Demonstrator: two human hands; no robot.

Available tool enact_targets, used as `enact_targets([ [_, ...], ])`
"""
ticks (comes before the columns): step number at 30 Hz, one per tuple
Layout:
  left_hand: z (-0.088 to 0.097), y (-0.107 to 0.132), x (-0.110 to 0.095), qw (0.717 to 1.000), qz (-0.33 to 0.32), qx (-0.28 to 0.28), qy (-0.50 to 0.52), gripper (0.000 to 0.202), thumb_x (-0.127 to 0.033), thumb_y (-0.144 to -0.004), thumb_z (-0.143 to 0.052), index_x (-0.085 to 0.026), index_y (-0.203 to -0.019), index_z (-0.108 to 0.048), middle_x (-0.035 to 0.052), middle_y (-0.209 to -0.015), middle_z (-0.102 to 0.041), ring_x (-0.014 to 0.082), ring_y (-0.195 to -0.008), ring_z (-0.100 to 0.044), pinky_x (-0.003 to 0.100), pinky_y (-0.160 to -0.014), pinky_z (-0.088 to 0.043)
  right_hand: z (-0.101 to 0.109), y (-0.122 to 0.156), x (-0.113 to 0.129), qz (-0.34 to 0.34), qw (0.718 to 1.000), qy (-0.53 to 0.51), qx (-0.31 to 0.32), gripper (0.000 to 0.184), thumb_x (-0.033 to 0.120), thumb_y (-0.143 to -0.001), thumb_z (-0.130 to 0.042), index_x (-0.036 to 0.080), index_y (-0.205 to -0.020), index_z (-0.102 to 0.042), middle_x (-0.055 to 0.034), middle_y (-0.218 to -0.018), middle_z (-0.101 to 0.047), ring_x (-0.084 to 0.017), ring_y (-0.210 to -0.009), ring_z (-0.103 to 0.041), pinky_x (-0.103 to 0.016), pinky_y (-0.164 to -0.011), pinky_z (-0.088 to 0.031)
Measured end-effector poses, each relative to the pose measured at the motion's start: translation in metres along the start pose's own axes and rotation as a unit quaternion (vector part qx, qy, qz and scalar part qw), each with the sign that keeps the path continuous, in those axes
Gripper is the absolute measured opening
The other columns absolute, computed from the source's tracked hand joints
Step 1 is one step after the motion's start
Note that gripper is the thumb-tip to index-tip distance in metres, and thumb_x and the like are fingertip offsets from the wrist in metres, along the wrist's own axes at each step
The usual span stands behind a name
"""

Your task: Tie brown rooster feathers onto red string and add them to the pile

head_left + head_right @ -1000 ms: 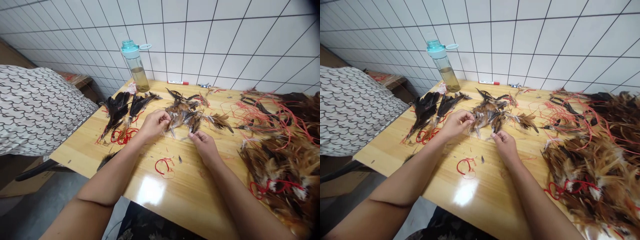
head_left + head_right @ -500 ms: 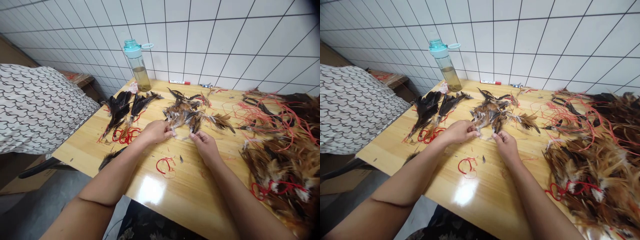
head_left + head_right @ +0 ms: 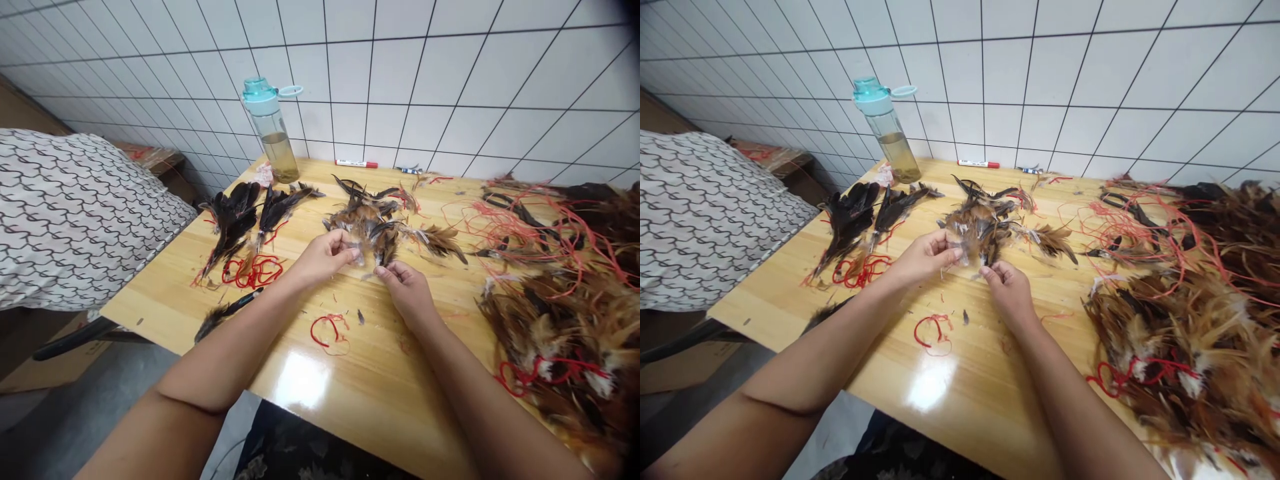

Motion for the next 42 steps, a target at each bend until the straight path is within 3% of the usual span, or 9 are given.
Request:
enact_targets([
  [4,-0.019,0.003,0.006,1.0,0.011,0.022,0.017,0.021,-0.032,-0.077,-0.063,-0.014,-0.081,-0.053,0.0,-0.071,-0.057,0.0102,-0.065,-0.053,0.022,-0.064,-0.042,-0.002,0.0,0.0,0.0,1.0,-0.006,0.002,0.032,0.048,-0.073,-0.057,0.019,-0.06,-0.052,0.005,-0.053,-0.035,-0.01,-0.053,-0.032,-0.026,-0.051,-0.026],
  [8,-0.028,0.004,0.011,1.0,0.018,0.023,0.002,0.02,-0.032,-0.077,-0.062,-0.014,-0.081,-0.053,0.0003,-0.071,-0.058,0.0103,-0.065,-0.054,0.023,-0.064,-0.043,-0.004,-0.001,0.0,0.001,1.0,-0.013,0.007,0.032,0.048,-0.071,-0.059,0.019,-0.059,-0.054,0.0048,-0.052,-0.036,-0.01,-0.052,-0.032,-0.025,-0.05,-0.025],
  [21,-0.029,0.004,0.005,0.998,-0.038,0.0,-0.049,0.015,-0.029,-0.079,-0.06,-0.016,-0.084,-0.056,-0.0013,-0.073,-0.058,0.0099,-0.067,-0.053,0.021,-0.063,-0.042,-0.006,-0.001,0.0,0.001,1.0,0.017,0.023,0.027,0.044,-0.07,-0.06,0.019,-0.061,-0.058,0.0036,-0.052,-0.046,-0.011,-0.052,-0.037,-0.026,-0.052,-0.029],
  [24,-0.01,0.002,-0.001,0.996,-0.048,-0.044,-0.058,0.013,-0.027,-0.081,-0.059,-0.016,-0.087,-0.058,-0.0005,-0.077,-0.06,0.0102,-0.069,-0.055,0.022,-0.065,-0.042,-0.002,0.0,0.003,0.005,1.0,0.025,0.012,0.029,0.045,-0.072,-0.059,0.019,-0.059,-0.054,0.0049,-0.05,-0.039,-0.01,-0.05,-0.033,-0.026,-0.05,-0.026],
  [27,0.025,0.001,-0.01,0.979,-0.064,-0.133,-0.143,0.007,-0.022,-0.082,-0.056,-0.016,-0.085,-0.058,-0.0007,-0.076,-0.06,0.0103,-0.068,-0.053,0.023,-0.066,-0.042,0.002,0.0,0.002,-0.002,1.0,0.02,-0.001,0.031,0.047,-0.074,-0.057,0.019,-0.06,-0.052,0.0054,-0.052,-0.035,-0.01,-0.052,-0.031,-0.025,-0.05,-0.024],
  [30,0.037,-0.002,-0.013,0.949,-0.07,-0.136,-0.277,0.004,-0.017,-0.08,-0.056,-0.017,-0.078,-0.06,0.0005,-0.075,-0.06,0.0126,-0.071,-0.053,0.025,-0.068,-0.042,0.004,0.0,-0.001,-0.01,1.0,0.001,-0.009,0.032,0.048,-0.075,-0.056,0.02,-0.061,-0.05,0.0055,-0.054,-0.034,-0.01,-0.053,-0.031,-0.025,-0.051,-0.024],
  [35,0.015,-0.004,-0.004,0.906,-0.085,-0.06,-0.411,0.005,-0.019,-0.08,-0.06,-0.017,-0.082,-0.064,0.0044,-0.083,-0.062,0.0185,-0.084,-0.055,0.031,-0.078,-0.044,0.005,0.001,-0.003,-0.015,1.0,-0.02,-0.018,0.034,0.049,-0.075,-0.058,0.02,-0.061,-0.048,0.006,-0.054,-0.032,-0.009,-0.052,-0.027,-0.025,-0.051,-0.022],
  [39,0.0,-0.003,0.001,0.884,-0.096,-0.048,-0.455,0.011,-0.02,-0.084,-0.055,-0.017,-0.088,-0.065,0.0076,-0.091,-0.061,0.0217,-0.092,-0.055,0.035,-0.084,-0.044,0.004,0.001,-0.003,-0.013,0.999,-0.027,-0.019,0.033,0.049,-0.075,-0.058,0.02,-0.061,-0.048,0.0055,-0.055,-0.034,-0.01,-0.053,-0.029,-0.025,-0.051,-0.023],
  [42,0.0,-0.003,0.001,0.884,-0.095,-0.052,-0.455,0.011,-0.017,-0.085,-0.052,-0.017,-0.083,-0.063,0.0075,-0.088,-0.06,0.0212,-0.089,-0.055,0.034,-0.082,-0.044,0.005,0.001,-0.002,-0.01,0.999,-0.025,-0.023,0.034,0.048,-0.076,-0.058,0.02,-0.061,-0.048,0.0051,-0.055,-0.035,-0.01,-0.053,-0.03,-0.025,-0.051,-0.024],
])
Point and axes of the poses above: each hand's wrist, its own y-axis away from the middle knuckle, its own z-axis out of the back of the hand, x = y × z, the point moved 9 cm from there along -y, towards the middle knuckle
